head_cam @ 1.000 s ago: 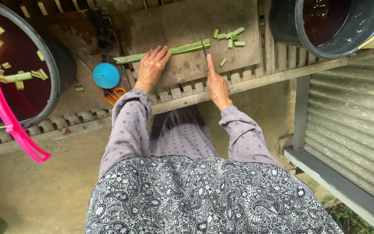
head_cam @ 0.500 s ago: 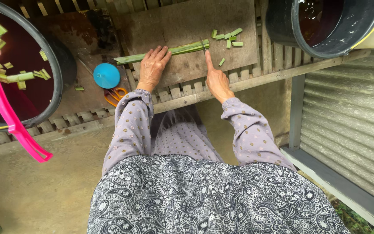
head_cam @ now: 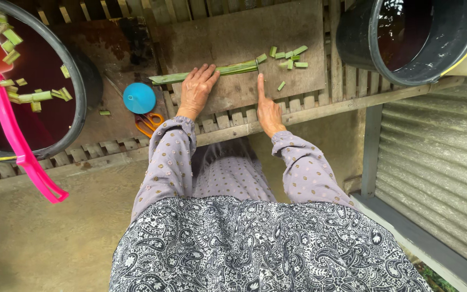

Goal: The person chops green stalks into small pieces on a wooden board using a knife. They then scoop the chopped pieces into a bucket and transfer them into plastic bottles using a funnel.

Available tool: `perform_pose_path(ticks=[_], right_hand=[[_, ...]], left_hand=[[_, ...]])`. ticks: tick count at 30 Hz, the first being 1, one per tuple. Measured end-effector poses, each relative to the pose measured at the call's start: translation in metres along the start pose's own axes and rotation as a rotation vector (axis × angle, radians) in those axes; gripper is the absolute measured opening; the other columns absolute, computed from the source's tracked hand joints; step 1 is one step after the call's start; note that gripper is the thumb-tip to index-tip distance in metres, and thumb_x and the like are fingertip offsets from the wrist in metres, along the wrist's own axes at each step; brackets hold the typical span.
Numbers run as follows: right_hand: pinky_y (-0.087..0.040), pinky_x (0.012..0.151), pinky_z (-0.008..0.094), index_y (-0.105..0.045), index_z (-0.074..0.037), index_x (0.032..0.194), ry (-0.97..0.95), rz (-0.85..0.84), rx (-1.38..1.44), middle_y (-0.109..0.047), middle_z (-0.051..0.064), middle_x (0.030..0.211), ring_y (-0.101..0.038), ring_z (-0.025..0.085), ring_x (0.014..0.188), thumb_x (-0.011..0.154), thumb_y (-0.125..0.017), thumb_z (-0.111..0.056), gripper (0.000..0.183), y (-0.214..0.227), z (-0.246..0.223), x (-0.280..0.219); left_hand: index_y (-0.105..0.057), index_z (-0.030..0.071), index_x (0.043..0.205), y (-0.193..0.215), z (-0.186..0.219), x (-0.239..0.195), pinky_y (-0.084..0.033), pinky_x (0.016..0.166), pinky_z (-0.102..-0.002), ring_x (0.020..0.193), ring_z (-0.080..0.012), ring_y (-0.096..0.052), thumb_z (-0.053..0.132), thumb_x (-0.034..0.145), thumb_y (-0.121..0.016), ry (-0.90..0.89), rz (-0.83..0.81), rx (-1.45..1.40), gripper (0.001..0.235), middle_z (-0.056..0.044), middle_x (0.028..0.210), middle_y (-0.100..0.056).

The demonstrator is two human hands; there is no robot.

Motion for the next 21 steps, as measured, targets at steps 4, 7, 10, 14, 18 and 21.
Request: perform_pose_path(ticks=[4,7,10,14,18,21], right_hand=[[-0.048,0.066,0.058,0.004,-0.03,0.165,0.02,0.002,0.153,-0.068,0.026,0.076,-0.064,0.044,0.065,0.096,-0.046,0.002,0.091,0.004,0.007,0.001],[-0.048,0.06,0.053,0.0,-0.031,0.166,-0.024,-0.054,0.334,-0.065,0.023,0.072,-0.061,0.04,0.061,0.111,-0.047,-0.014,0.074,0.023,0.021,0.003],[-0.048,0.055,0.049,-0.004,-0.032,0.167,-0.07,-0.028,0.421,-0.06,0.019,0.069,-0.057,0.035,0.056,0.112,-0.045,-0.016,0.07,0.035,0.025,-0.003],[-0.045,0.057,0.049,-0.005,-0.03,0.166,-0.009,0.078,0.329,-0.06,0.017,0.066,-0.058,0.032,0.055,0.11,-0.047,-0.013,0.072,0.044,0.015,-0.012],[-0.047,0.059,0.051,-0.005,-0.029,0.166,0.053,0.097,0.22,-0.061,0.019,0.068,-0.059,0.035,0.058,0.107,-0.048,-0.01,0.076,0.047,0.0,-0.012],[-0.049,0.061,0.052,-0.005,-0.03,0.166,0.023,0.039,0.221,-0.063,0.02,0.071,-0.063,0.036,0.061,0.105,-0.048,-0.007,0.078,0.047,-0.004,-0.004]], left_hand=[[-0.071,0.013,0.127,0.003,0.0,-0.001,-0.046,0.111,-0.043,0.132,-0.0254,-0.06,0.005,0.089,-0.062,-0.004,0.002,0.012,0.04,-0.007,0.141,-0.065],[-0.071,0.013,0.127,0.002,0.003,0.004,-0.046,0.111,-0.043,0.132,-0.0261,-0.06,0.005,0.091,-0.062,-0.009,0.018,-0.003,0.038,-0.007,0.141,-0.065],[-0.071,0.011,0.127,-0.005,0.007,0.007,-0.046,0.11,-0.043,0.132,-0.0281,-0.059,0.007,0.092,-0.062,-0.015,0.02,0.003,0.036,-0.008,0.141,-0.065],[-0.072,0.011,0.127,-0.018,0.016,0.018,-0.046,0.11,-0.044,0.132,-0.0284,-0.059,0.006,0.091,-0.063,-0.012,0.033,-0.004,0.037,-0.008,0.141,-0.065],[-0.072,0.012,0.127,-0.018,0.016,0.019,-0.046,0.11,-0.044,0.133,-0.0277,-0.059,0.007,0.091,-0.063,-0.005,0.029,-0.014,0.037,-0.007,0.141,-0.065],[-0.072,0.012,0.127,-0.02,0.015,0.018,-0.046,0.11,-0.044,0.132,-0.0271,-0.059,0.006,0.09,-0.063,0.002,0.025,-0.012,0.038,-0.007,0.142,-0.065]])
Point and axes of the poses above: each hand's wrist, its own x-axis towards the middle knuckle, its own y-axis out of the back of the hand, z = x × y, the point moved 1 cm from there along x, towards the middle knuckle
